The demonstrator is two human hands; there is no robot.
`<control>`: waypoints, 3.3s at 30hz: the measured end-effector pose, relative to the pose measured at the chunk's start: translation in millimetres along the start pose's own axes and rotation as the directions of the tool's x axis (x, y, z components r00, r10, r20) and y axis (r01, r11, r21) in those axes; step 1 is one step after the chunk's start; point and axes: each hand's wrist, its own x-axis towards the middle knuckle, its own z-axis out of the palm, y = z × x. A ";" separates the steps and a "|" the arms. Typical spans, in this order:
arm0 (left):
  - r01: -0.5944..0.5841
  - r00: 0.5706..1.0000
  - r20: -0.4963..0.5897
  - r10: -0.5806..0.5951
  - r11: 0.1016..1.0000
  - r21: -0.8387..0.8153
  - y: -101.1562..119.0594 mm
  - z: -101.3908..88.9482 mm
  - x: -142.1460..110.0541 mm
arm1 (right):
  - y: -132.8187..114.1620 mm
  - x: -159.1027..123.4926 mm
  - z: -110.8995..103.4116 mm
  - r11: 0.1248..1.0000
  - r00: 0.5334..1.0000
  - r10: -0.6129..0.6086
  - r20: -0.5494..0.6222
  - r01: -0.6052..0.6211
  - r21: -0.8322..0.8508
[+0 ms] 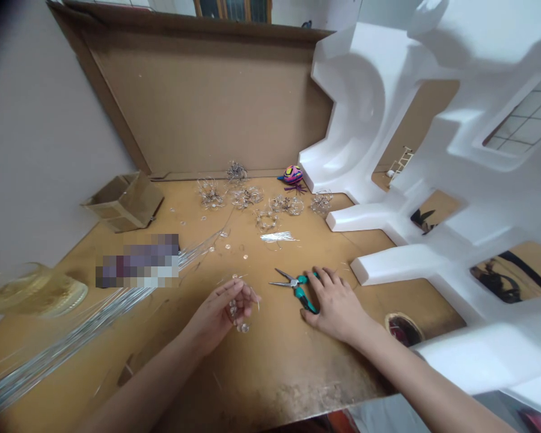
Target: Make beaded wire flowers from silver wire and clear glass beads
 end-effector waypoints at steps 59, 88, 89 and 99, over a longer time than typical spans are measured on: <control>-0.125 0.966 -0.162 0.203 0.909 0.397 -0.3 2.9 -3.9 | -37.3 -6.5 -81.2 0.998 0.982 -0.027 0.185 0.016 0.063; -0.149 0.929 -0.214 0.301 0.836 0.528 3.5 9.7 -12.8 | -35.3 -5.3 -93.0 0.984 0.992 -0.125 0.023 0.127 -0.127; -0.155 0.928 -0.210 0.309 0.829 0.537 2.8 10.0 -12.6 | -37.6 -4.3 -93.7 0.978 0.991 -0.133 0.011 0.133 -0.159; -0.181 0.927 -0.174 0.333 0.802 0.569 -1.2 10.4 -12.0 | -48.6 0.0 -92.9 0.946 0.984 -0.176 0.008 0.171 -0.276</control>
